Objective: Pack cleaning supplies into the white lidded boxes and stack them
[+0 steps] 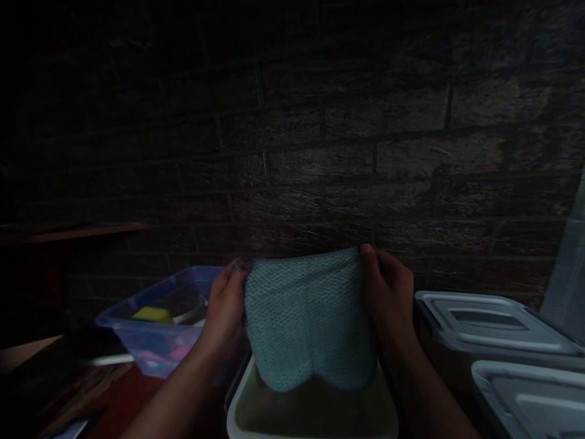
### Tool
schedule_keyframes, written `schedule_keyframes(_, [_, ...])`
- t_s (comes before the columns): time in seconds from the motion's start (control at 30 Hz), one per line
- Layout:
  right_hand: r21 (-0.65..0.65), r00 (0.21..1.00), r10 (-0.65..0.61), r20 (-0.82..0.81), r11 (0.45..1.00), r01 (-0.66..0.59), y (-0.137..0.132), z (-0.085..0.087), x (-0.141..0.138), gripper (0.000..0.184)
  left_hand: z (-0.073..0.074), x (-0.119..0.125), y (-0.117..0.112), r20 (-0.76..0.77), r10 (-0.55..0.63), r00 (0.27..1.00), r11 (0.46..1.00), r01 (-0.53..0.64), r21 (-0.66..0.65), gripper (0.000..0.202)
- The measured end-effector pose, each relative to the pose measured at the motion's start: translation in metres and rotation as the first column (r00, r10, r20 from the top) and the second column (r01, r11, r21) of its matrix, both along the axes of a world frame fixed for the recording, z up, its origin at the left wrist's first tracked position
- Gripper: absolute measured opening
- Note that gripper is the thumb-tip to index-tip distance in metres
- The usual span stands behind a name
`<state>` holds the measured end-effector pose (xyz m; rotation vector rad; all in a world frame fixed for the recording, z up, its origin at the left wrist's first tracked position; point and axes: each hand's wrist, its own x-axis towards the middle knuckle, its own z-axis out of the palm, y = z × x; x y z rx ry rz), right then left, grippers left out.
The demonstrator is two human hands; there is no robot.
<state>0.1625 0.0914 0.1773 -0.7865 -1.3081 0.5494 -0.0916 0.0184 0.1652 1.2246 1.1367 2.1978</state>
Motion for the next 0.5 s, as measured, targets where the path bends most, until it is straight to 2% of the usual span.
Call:
schedule_keyframes(0.13, [-0.016,1.0,0.005,0.024,1.0,-0.005,0.001,0.0,0.002,0.043,0.0,0.002,-0.001,-0.004,-0.014,1.0,1.0,0.014,-0.01,0.034])
schedule_keyframes(0.33, [-0.054,1.0,0.004,0.012,0.999,-0.004,0.008,-0.004,0.004,0.045,0.001,-0.003,0.0,0.02,0.001,1.0,0.998,-0.003,0.064,0.023])
schedule_keyframes(0.5, [-0.044,0.999,-0.026,0.018,0.999,0.027,0.01,-0.004,0.003,0.049,0.004,-0.002,0.0,0.048,-0.054,0.997,0.997,0.051,0.062,0.022])
